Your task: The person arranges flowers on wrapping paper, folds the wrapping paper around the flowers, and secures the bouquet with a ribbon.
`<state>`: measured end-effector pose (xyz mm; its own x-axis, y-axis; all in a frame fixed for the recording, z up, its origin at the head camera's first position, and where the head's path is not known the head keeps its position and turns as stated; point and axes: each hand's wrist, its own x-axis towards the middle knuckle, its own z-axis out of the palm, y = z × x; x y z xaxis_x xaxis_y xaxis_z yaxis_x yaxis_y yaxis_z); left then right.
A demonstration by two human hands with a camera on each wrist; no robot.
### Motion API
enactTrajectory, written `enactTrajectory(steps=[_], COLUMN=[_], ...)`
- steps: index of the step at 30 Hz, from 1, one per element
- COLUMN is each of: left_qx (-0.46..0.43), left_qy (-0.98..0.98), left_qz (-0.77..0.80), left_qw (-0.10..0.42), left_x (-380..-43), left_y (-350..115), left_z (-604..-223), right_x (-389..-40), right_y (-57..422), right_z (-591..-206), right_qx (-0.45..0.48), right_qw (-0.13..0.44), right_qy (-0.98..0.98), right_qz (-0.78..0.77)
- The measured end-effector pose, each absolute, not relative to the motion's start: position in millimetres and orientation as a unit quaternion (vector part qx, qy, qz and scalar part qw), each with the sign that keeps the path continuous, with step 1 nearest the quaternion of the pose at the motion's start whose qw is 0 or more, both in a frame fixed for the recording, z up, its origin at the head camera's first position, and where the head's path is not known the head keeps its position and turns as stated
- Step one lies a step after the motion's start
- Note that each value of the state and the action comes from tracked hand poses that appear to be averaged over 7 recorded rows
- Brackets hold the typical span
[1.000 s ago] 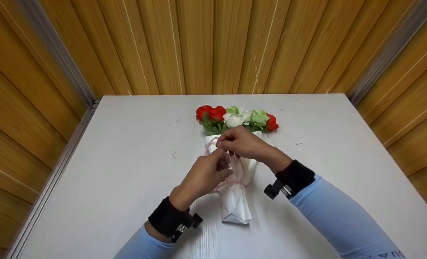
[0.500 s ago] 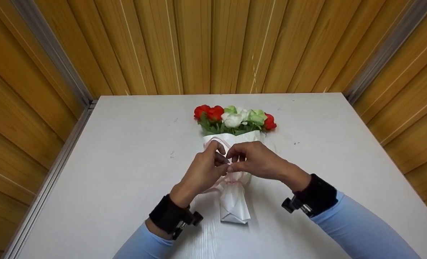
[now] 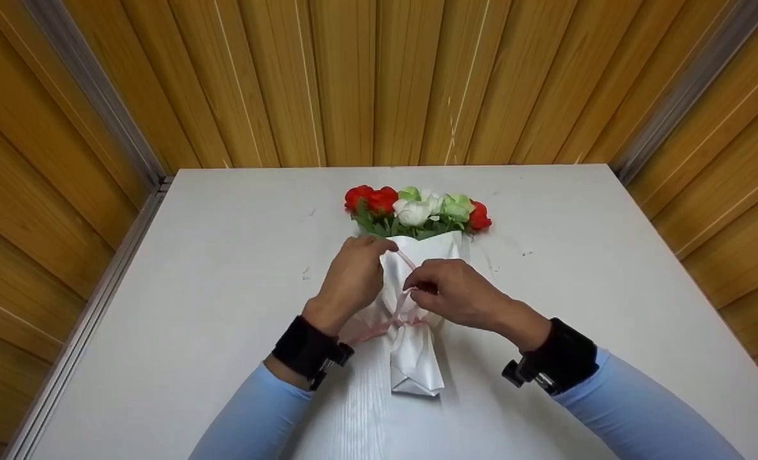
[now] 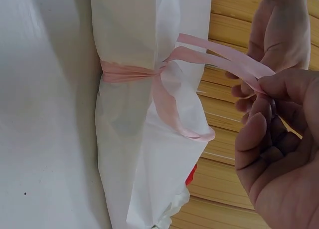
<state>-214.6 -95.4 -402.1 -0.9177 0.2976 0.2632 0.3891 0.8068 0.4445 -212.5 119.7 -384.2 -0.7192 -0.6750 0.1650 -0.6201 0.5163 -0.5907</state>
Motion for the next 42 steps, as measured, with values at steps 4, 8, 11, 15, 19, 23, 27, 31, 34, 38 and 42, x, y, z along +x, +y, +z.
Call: enactTrajectory(steps=[4,8,11,15,19,23,27,31,34,38,42], left_qx=[-0.203,-0.198,-0.181,-0.151,-0.127,-0.127,-0.122,-0.096,-0.088,-0.1,-0.119], left_qy=[-0.962,-0.968,-0.968,-0.967,-0.966,-0.954,-0.943,-0.953,-0.965,-0.965,-0.957], left_qz=[-0.148,-0.108,-0.113,-0.145,-0.203,-0.27,-0.311,-0.287,-0.239,-0.191,-0.178], left_qw=[0.103,0.111,0.131,0.144,0.103,0.042,-0.005,-0.03,-0.065,-0.146,-0.196], left_x=[-233.6,-245.5,-249.6,-249.3,-244.5,-235.6,-226.5,-216.1,-204.3,-185.6,-169.8], left_y=[-90.3,-87.8,-88.7,-94.9,-106.0,-120.0,-133.3,-141.9,-143.5,-139.8,-133.3], left_z=[-409.3,-415.2,-417.7,-415.7,-408.6,-404.6,-404.5,-404.4,-403.8,-401.4,-396.4], right_x=[-211.7,-211.2,-210.7,-211.7,-212.7,-214.4,-216.4,-218.3,-219.3,-220.4,-222.0], right_y=[118.9,119.4,120.6,122.1,122.8,124.2,124.3,124.2,124.3,123.1,121.7], right_z=[-385.9,-385.5,-384.4,-385.5,-386.7,-388.0,-389.0,-390.2,-391.4,-392.4,-392.6], right_qx=[-0.381,-0.381,-0.377,-0.365,-0.347,-0.33,-0.314,-0.293,-0.273,-0.244,-0.225], right_qw=[0.04,0.044,0.046,0.053,0.06,0.059,0.063,0.07,0.072,0.069,0.056], right_qy=[0.867,0.866,0.868,0.87,0.872,0.874,0.873,0.874,0.877,0.88,0.881], right_qz=[-0.32,-0.32,-0.321,-0.327,-0.34,-0.352,-0.367,-0.382,-0.389,-0.401,-0.413])
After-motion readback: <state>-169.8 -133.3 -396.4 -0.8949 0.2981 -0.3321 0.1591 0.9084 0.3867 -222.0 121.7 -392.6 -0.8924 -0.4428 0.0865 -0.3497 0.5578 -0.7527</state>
